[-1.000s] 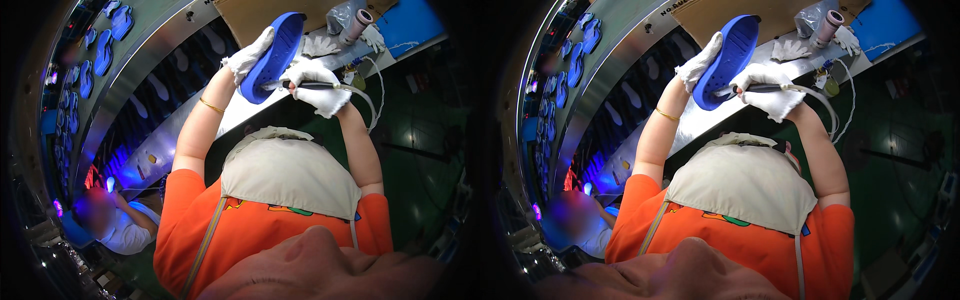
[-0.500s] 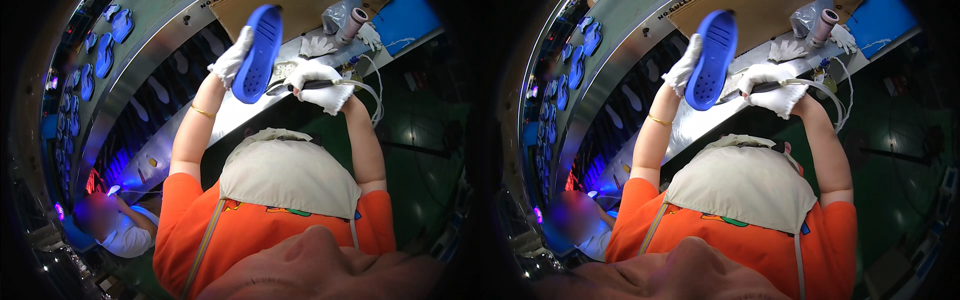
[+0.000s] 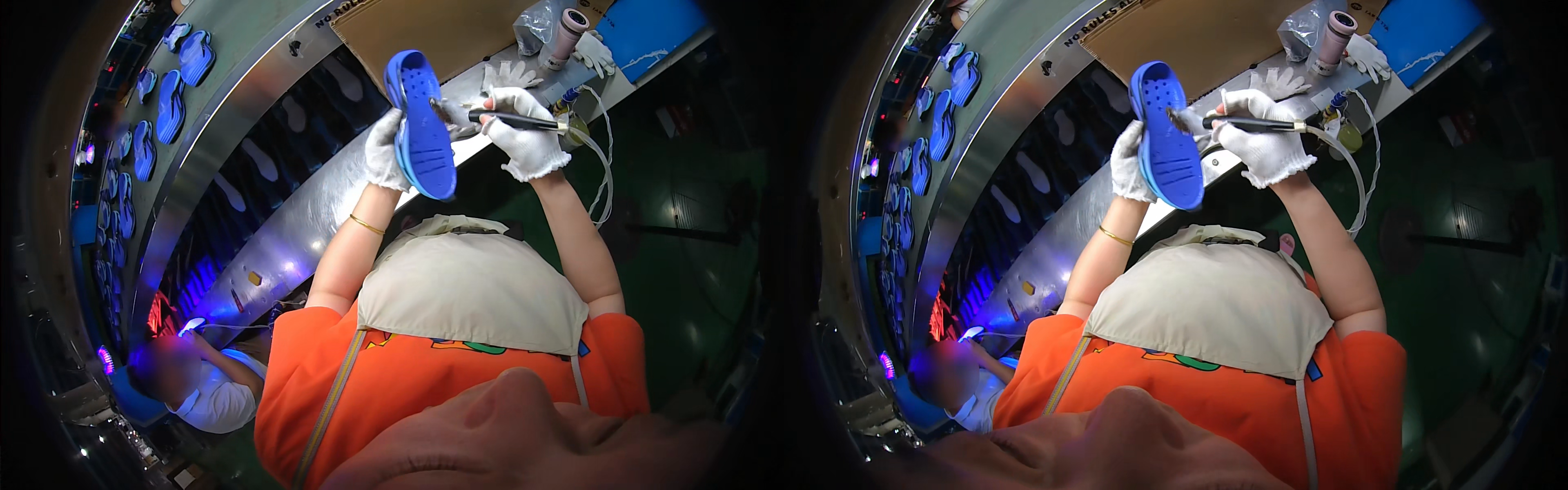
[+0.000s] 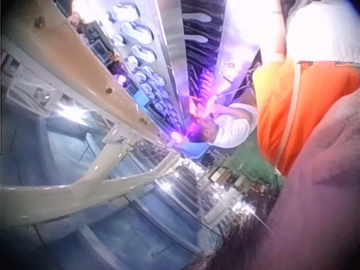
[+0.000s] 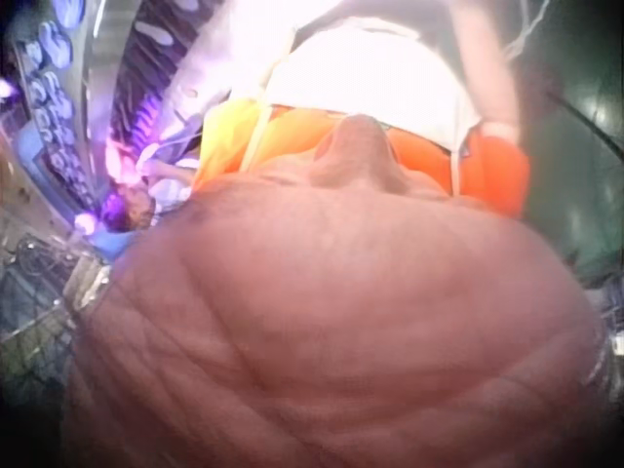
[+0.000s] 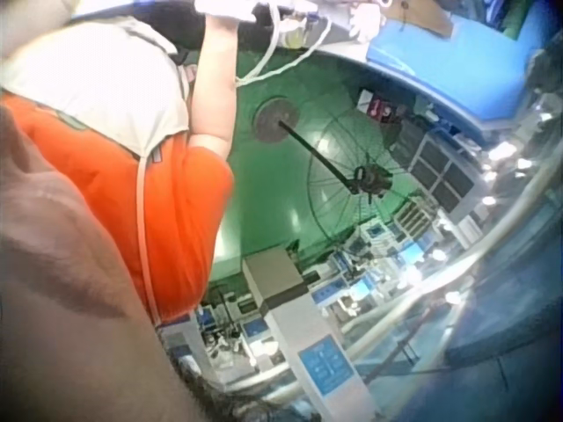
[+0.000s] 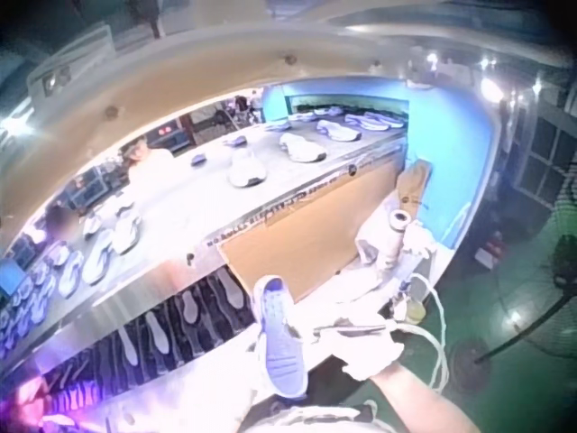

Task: The person uses a handheld rotary tool to trim excess material from the soles of blue slipper-like footwear. They pick up each slipper from a nearby surface, rotate it to access different areas, and carefully scrape the bottom surface before placing it back down.

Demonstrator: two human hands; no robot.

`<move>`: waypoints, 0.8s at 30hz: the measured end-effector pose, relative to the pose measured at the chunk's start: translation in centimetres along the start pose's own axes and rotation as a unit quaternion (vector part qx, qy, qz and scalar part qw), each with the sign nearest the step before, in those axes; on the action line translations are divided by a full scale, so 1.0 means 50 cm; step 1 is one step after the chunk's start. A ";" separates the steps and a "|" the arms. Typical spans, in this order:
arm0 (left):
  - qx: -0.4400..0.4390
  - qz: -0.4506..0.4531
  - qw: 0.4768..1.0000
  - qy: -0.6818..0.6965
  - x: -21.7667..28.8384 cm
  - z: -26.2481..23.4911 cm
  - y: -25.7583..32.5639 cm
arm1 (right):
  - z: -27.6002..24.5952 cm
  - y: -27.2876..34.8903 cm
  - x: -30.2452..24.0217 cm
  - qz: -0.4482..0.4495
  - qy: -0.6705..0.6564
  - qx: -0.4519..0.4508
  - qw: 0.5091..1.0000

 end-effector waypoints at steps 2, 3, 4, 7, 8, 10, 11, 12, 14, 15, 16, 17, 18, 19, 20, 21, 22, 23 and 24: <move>0.011 0.005 1.000 0.012 -0.023 0.010 -0.003 | -0.001 -0.012 -0.013 -0.028 -0.045 0.012 0.999; -0.040 -0.017 0.999 -0.004 -0.046 0.053 -0.006 | -0.004 -0.018 -0.025 -0.045 -0.020 0.031 0.998; 0.000 -0.029 0.999 -0.029 -0.060 0.042 -0.008 | -0.002 -0.021 -0.038 -0.062 0.005 0.050 0.997; 0.046 0.005 0.988 -0.150 -0.051 0.017 -0.027 | 0.035 -0.017 -0.045 -0.086 -0.030 0.018 0.996; 0.071 0.028 0.985 -0.157 -0.044 -0.003 -0.025 | 0.055 -0.006 -0.062 -0.110 0.003 -0.011 0.994; 0.107 0.037 0.981 -0.160 -0.035 -0.016 -0.013 | 0.063 0.012 -0.057 -0.080 -0.016 -0.026 0.996; 0.122 0.064 0.986 -0.092 -0.028 -0.022 -0.019 | 0.056 0.010 -0.042 -0.048 -0.050 -0.018 0.997; 0.128 0.062 0.986 -0.092 -0.023 -0.015 -0.016 | 0.049 0.009 -0.025 -0.016 -0.085 -0.010 0.996; 0.147 0.061 0.986 -0.053 -0.027 -0.010 -0.021 | 0.043 0.009 -0.046 -0.064 -0.021 0.001 0.998; 0.141 0.063 0.984 -0.086 -0.024 0.000 -0.025 | 0.052 0.010 -0.053 -0.080 0.014 -0.002 0.997; 0.135 0.065 0.982 -0.118 -0.021 0.009 -0.030 | 0.059 0.012 -0.060 -0.096 0.048 -0.004 0.994; 0.128 0.066 0.978 -0.151 -0.016 0.014 -0.035 | 0.074 0.026 -0.112 -0.207 0.171 -0.017 0.963; 0.049 0.021 0.989 -0.141 -0.020 0.005 -0.042 | 0.088 0.025 -0.067 -0.108 0.063 -0.056 0.991; 0.080 0.040 0.984 -0.157 -0.012 0.003 -0.038 | 0.093 0.032 -0.063 -0.101 0.031 -0.065 0.992; 0.110 0.059 0.977 -0.174 -0.003 0.001 -0.033 | 0.096 0.037 -0.057 -0.094 0.000 -0.074 0.993; 0.106 0.066 0.976 -0.177 0.004 -0.010 -0.037 | 0.089 0.040 -0.033 -0.048 -0.028 -0.060 0.997; 0.114 0.069 0.976 -0.174 0.009 -0.016 -0.036 | 0.076 0.035 -0.057 -0.095 0.134 -0.043 0.985; 0.123 0.073 0.975 -0.170 0.014 -0.020 -0.034 | 0.071 0.035 -0.058 -0.094 0.137 -0.021 0.986; 0.131 0.076 0.974 -0.166 0.019 -0.025 -0.033 | 0.068 0.036 -0.058 -0.093 0.141 0.001 0.986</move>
Point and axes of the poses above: each hand's wrist, its own y-axis away from the middle knuckle, its own z-axis out of the palm, x = y × z, the point moved 10 cm from there along -y, towards the middle knuckle, and after that the axes turned 5 degrees about -x, right-handed, at the moved point
